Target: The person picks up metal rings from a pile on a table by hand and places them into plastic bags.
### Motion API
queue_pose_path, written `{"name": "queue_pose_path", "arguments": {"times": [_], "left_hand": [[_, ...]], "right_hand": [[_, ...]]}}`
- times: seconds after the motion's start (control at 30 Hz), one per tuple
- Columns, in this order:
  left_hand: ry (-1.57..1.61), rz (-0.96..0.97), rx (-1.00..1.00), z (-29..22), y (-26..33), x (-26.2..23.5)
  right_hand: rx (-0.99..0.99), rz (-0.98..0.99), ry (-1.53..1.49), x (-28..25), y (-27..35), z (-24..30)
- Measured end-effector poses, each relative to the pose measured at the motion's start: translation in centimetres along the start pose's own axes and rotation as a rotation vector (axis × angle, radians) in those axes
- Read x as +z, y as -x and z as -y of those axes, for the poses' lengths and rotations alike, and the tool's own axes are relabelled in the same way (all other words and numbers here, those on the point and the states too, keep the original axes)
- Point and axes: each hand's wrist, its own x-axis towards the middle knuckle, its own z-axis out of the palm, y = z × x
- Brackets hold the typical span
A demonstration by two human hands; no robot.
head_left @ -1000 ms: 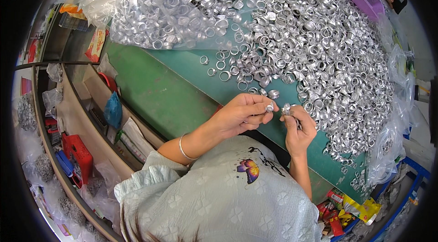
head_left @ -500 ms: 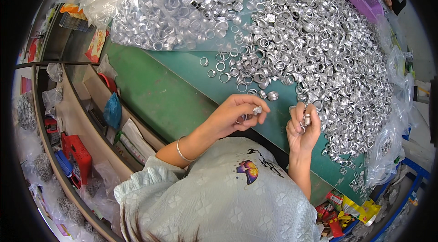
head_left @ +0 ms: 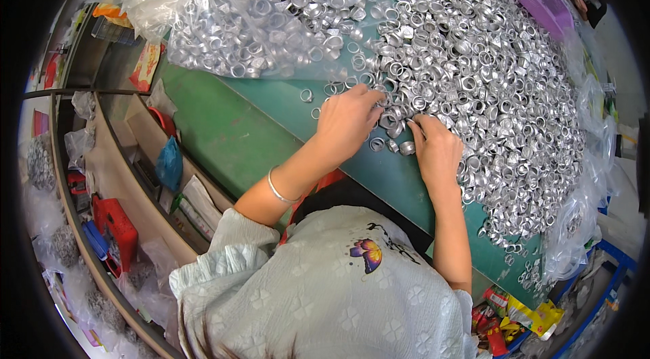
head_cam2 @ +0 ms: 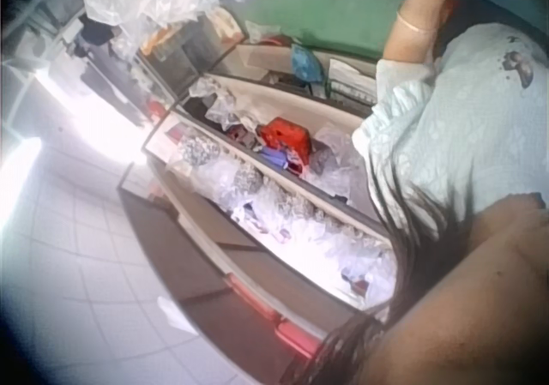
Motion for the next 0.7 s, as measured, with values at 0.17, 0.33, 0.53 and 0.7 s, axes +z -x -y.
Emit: {"name": "queue_pose_path", "arguments": {"times": [0.17, 0.33, 0.53, 0.7], "left_hand": [[-0.021, 0.022, 0.055, 0.6, -0.9, 1.2], [1.145, 0.287, -0.433, -0.1, -0.7, -1.4], [1.794, 0.629, -0.683, -1.2, 1.7, -1.0], [1.817, 0.711, -0.706, -2.1, 2.4, -0.5]], "right_hand": [[0.214, -0.055, -0.607, 0.2, 0.7, -1.4], [0.754, 0.193, -1.837, -3.1, 2.2, -0.6], [0.831, 0.413, -2.25, -3.2, 3.7, -0.2], [0.83, 0.425, -2.276, -3.0, 4.3, 0.0]]}}
